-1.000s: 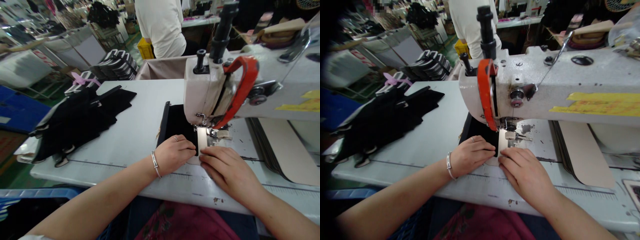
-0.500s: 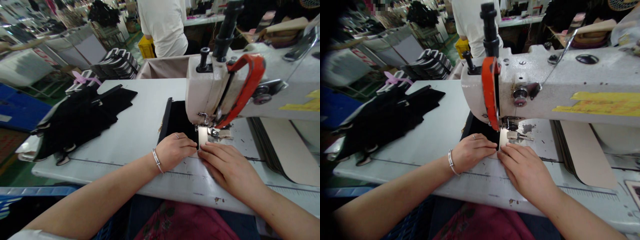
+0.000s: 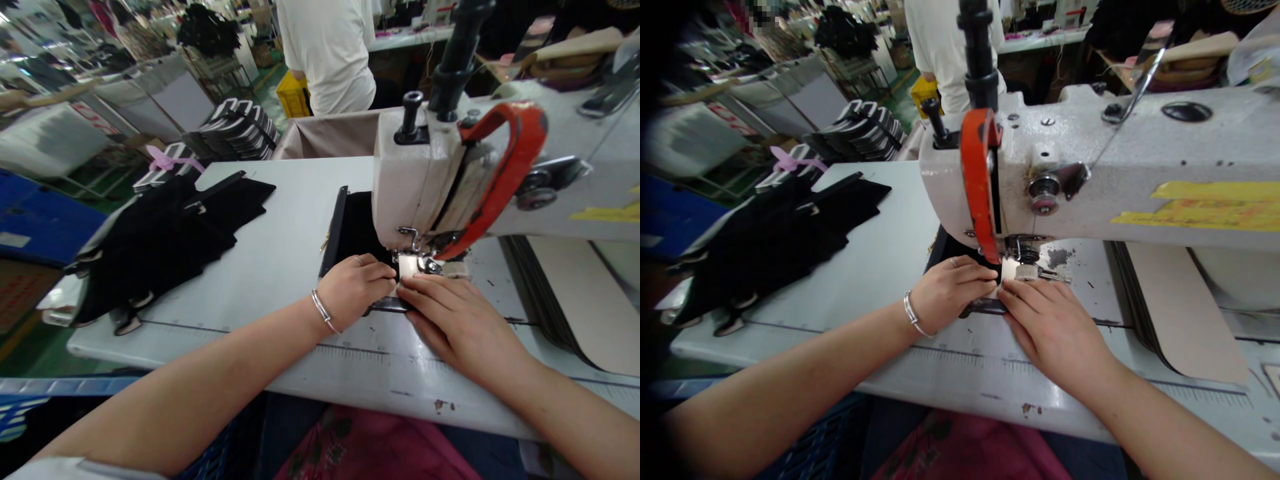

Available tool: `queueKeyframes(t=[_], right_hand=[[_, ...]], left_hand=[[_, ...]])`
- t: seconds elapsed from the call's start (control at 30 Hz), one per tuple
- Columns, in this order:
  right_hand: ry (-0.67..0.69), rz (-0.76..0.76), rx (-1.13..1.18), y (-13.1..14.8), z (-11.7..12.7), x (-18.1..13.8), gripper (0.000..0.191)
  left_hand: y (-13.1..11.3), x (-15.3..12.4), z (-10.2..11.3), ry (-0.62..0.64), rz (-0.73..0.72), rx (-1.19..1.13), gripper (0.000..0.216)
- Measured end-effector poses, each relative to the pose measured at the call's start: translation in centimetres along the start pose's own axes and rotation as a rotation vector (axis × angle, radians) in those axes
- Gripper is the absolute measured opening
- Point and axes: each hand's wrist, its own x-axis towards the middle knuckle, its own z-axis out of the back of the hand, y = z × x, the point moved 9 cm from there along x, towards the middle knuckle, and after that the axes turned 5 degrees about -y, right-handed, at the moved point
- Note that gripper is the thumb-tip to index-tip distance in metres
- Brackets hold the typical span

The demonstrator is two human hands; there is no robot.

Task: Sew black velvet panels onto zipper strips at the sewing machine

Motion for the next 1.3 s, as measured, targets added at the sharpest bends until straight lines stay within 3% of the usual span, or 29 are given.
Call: queueKeyframes(t=[0.3, 0.67, 1.3], right_hand=[[0.0, -0.03, -0.032, -0.4, -0.5, 0.1, 0.035], [0.039, -0.09, -0.118, -0.9, -1.2, 0.2, 0.049], [-0.007, -0.08, -0.104, -0.3, -1.3, 0.7, 0.042]], left_hand=[[1.9, 0.1, -1.2, 0.042, 0.059, -0.002, 0.02], [3.5, 1.0, -1.1, -0.087, 0.094, 0.007, 0.021], [3.6, 0.4, -1.2, -0.093, 0.132, -0.071, 0.024]])
